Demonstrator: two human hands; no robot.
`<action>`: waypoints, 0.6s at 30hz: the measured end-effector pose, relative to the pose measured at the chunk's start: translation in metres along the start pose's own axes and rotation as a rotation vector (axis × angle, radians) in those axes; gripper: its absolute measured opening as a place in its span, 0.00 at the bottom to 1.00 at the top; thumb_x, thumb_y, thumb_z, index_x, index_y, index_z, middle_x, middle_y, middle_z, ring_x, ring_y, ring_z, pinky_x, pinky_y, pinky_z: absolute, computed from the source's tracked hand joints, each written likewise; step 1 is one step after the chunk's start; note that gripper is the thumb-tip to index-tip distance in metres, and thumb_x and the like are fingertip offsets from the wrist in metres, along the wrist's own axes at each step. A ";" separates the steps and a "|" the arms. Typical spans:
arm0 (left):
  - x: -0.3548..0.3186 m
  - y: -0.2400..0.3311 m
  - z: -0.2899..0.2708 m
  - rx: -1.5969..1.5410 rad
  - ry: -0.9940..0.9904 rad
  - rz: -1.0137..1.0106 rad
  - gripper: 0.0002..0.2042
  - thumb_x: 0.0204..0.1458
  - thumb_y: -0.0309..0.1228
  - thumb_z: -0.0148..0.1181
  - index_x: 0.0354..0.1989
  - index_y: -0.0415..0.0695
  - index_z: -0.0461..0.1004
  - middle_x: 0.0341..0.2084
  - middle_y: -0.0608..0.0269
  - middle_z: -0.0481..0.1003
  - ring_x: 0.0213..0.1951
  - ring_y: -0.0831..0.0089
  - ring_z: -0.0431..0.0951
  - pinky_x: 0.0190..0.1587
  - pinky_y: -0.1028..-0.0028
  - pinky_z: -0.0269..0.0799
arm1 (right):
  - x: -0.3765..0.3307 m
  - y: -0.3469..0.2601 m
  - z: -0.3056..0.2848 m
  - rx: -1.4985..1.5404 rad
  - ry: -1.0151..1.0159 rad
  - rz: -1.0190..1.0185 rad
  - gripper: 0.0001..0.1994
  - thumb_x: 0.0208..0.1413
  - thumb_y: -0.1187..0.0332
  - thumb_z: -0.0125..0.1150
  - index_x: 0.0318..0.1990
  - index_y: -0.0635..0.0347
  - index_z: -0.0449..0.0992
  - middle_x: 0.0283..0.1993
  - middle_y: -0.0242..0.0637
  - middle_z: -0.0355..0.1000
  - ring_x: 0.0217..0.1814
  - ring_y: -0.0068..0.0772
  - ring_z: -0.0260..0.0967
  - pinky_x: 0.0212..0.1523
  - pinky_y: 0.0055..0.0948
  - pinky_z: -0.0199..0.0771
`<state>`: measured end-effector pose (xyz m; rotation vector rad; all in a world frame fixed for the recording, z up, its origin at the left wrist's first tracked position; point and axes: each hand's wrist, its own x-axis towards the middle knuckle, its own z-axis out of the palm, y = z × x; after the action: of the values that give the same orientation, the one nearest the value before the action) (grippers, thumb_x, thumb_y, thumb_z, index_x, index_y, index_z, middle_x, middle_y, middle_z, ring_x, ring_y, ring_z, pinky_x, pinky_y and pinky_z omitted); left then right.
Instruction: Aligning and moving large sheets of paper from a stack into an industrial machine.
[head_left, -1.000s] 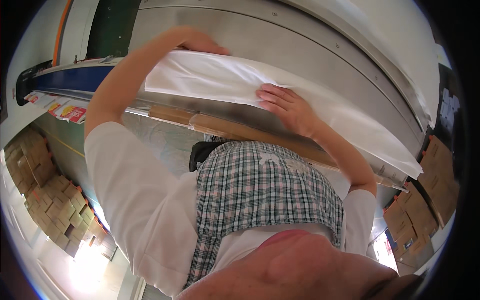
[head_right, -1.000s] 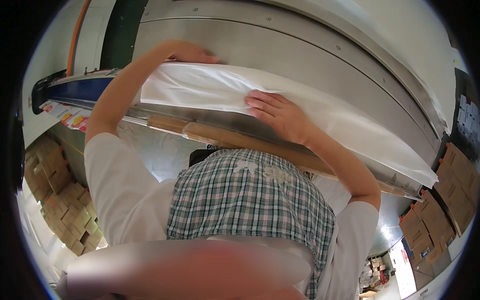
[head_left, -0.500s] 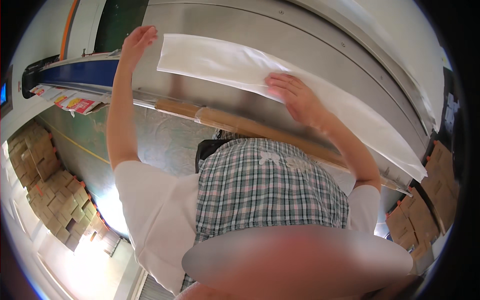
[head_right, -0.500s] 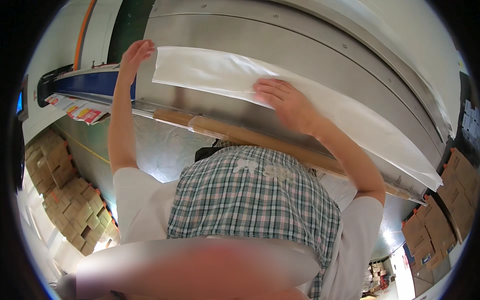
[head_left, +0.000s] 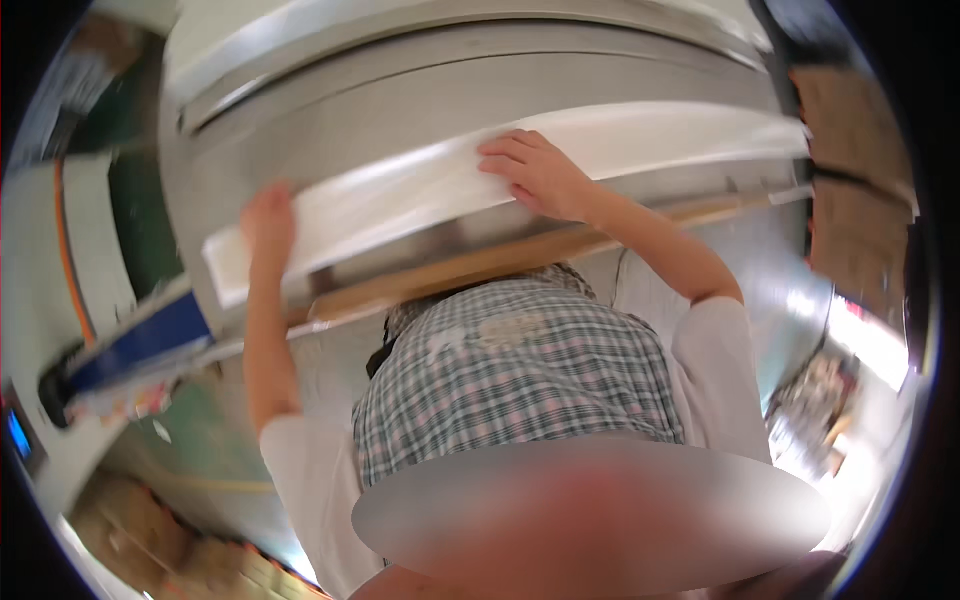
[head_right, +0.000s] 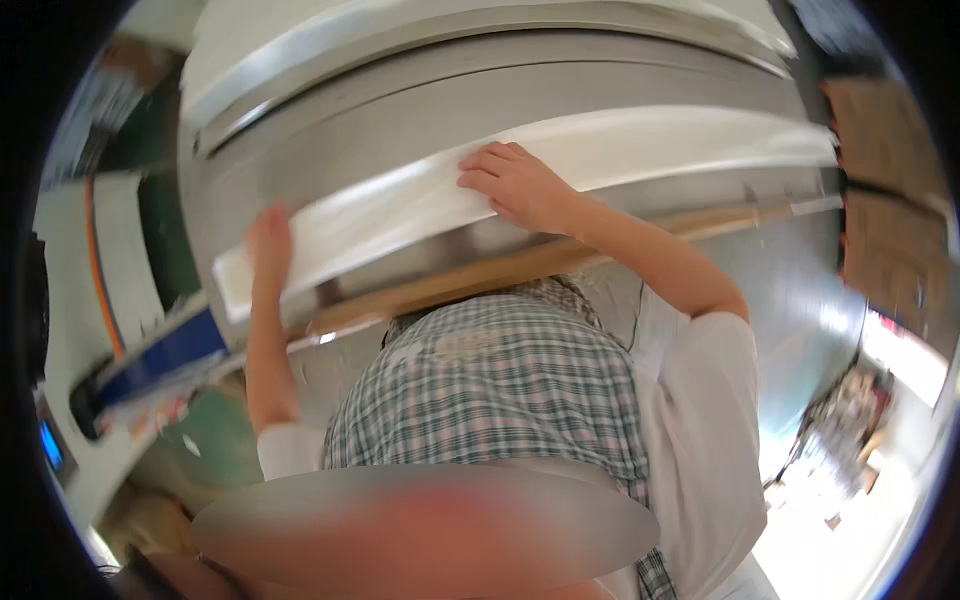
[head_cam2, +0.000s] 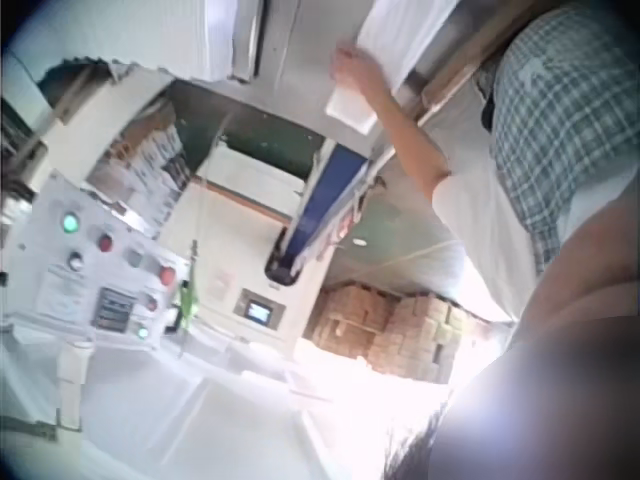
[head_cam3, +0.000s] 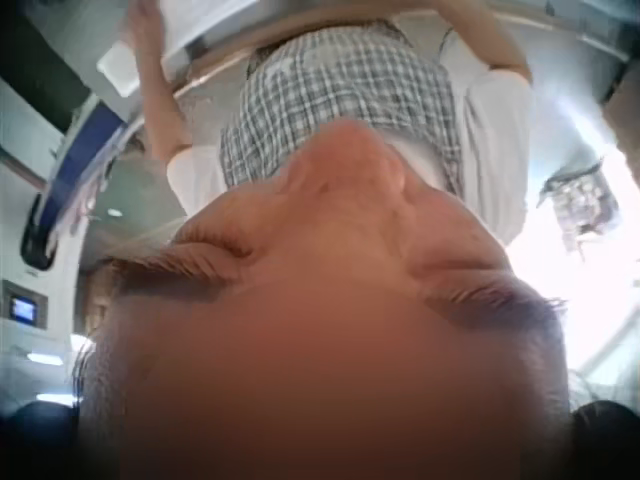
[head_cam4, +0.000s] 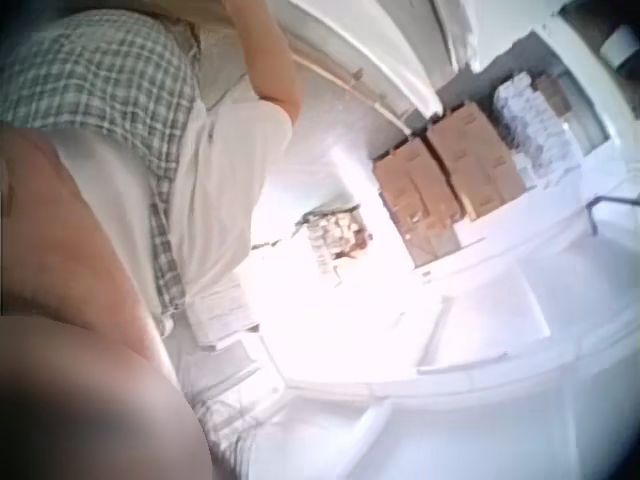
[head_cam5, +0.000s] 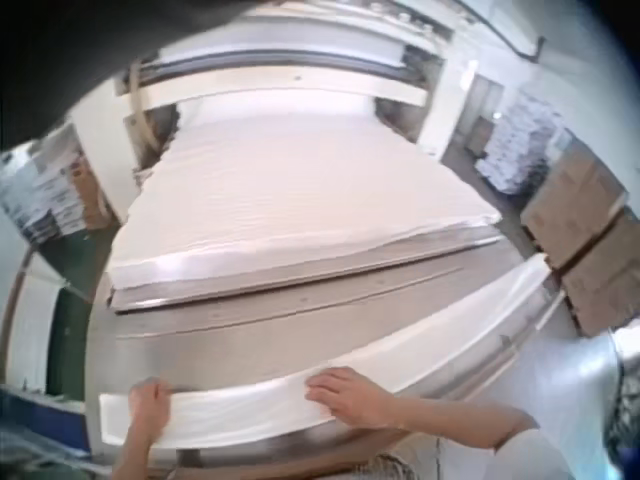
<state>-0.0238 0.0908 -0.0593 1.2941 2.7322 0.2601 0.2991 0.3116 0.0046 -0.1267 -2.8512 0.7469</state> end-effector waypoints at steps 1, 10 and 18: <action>-0.013 -0.018 0.008 -0.032 0.017 -0.028 0.12 0.53 0.35 0.44 0.30 0.43 0.74 0.28 0.50 0.74 0.33 0.51 0.73 0.36 0.56 0.68 | -0.022 0.009 -0.011 -0.039 0.024 0.061 0.20 0.36 0.80 0.55 0.42 0.58 0.68 0.50 0.38 0.64 0.51 0.43 0.59 0.52 0.36 0.60; -0.047 -0.110 -0.037 0.379 0.131 -0.328 0.18 0.55 0.43 0.42 0.35 0.40 0.72 0.31 0.50 0.73 0.35 0.52 0.72 0.37 0.56 0.66 | -0.182 0.160 -0.109 -0.492 0.293 0.526 0.17 0.32 0.78 0.55 0.36 0.58 0.70 0.42 0.38 0.67 0.47 0.42 0.63 0.46 0.35 0.68; -0.035 0.082 0.006 0.206 -0.089 -0.282 0.23 0.55 0.51 0.37 0.52 0.53 0.66 0.52 0.59 0.65 0.56 0.53 0.58 0.56 0.52 0.52 | -0.309 0.289 -0.199 -0.715 0.382 0.864 0.13 0.35 0.78 0.55 0.33 0.54 0.71 0.37 0.32 0.67 0.46 0.37 0.63 0.44 0.36 0.67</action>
<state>0.0615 0.1153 -0.0484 0.9142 2.8766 -0.1038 0.6518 0.6171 -0.0177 -1.4616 -2.4576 -0.2429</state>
